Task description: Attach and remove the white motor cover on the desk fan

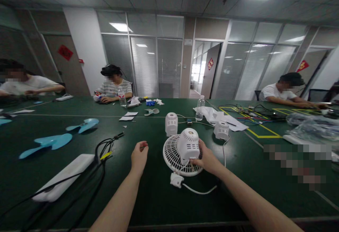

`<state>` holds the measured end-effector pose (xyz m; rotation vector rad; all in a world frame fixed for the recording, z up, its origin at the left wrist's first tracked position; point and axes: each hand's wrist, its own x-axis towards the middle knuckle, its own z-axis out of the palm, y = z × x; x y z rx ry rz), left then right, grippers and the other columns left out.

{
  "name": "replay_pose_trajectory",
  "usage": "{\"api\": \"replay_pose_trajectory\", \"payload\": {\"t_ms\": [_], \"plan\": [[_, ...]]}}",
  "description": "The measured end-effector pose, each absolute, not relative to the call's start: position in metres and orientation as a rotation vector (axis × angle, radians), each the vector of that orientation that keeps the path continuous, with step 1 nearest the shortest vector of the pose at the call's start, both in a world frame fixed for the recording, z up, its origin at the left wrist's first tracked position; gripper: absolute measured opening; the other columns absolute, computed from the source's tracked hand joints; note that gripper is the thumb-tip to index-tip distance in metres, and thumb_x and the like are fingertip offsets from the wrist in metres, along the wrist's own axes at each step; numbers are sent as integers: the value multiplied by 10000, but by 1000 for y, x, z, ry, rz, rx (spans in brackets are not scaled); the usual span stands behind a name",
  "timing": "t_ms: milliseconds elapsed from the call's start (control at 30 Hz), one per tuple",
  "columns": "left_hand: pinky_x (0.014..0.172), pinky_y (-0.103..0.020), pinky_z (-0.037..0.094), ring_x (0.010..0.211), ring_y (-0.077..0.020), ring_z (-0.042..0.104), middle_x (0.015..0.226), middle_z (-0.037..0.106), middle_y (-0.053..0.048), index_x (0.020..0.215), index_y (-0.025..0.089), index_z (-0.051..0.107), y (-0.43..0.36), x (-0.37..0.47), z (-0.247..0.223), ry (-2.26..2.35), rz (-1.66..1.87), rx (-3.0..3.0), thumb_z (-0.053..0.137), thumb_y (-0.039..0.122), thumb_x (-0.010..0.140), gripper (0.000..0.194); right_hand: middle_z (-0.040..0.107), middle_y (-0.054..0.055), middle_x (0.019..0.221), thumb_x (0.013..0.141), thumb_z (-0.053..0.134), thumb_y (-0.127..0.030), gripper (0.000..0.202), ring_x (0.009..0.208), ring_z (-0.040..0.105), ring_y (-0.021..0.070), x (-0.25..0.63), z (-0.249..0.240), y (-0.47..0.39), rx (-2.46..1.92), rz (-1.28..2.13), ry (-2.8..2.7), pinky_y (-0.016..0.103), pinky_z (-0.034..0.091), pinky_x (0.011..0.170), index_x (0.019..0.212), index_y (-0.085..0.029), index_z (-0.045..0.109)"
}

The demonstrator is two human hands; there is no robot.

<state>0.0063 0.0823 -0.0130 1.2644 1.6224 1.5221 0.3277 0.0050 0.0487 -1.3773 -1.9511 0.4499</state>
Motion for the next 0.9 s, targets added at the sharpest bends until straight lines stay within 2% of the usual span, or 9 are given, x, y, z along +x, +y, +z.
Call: {"api": "replay_pose_trajectory", "payload": {"t_ms": [133, 300, 533, 900], "plan": [[855, -359, 505, 917, -210, 661, 1037, 673, -59, 1057, 212, 601, 84, 7, -15, 1620, 1482, 1286, 589, 251, 779, 281, 546, 137, 1337, 689, 735, -423, 969, 1213, 533, 333, 377, 47, -15, -1507, 392, -1883, 499, 393, 1019, 1464, -215, 193], [869, -368, 502, 933, -216, 657, 1056, 674, -59, 1070, 216, 604, 86, 8, -18, 1628, 1425, 1307, 599, 264, 774, 300, 546, 154, 1330, 709, 686, -517, 940, 1198, 546, 328, 452, 39, -39, -1721, 310, -1791, 461, 424, 1006, 1445, -182, 208], [890, -389, 488, 960, -228, 645, 1088, 667, -61, 1097, 222, 596, 86, 8, -20, 1645, 1361, 1351, 608, 305, 766, 341, 547, 181, 1308, 719, 639, -571, 903, 1149, 567, 362, 539, 37, -65, -1861, 241, -1650, 515, 425, 990, 1415, -172, 225], [894, -398, 479, 963, -235, 647, 1096, 665, -53, 1101, 238, 587, 85, 10, -17, 1658, 1339, 1393, 592, 305, 778, 330, 510, 182, 1355, 732, 622, -563, 856, 1238, 502, 354, 563, 34, -72, -1789, 196, -1651, 484, 387, 1054, 1410, -173, 276]]}}
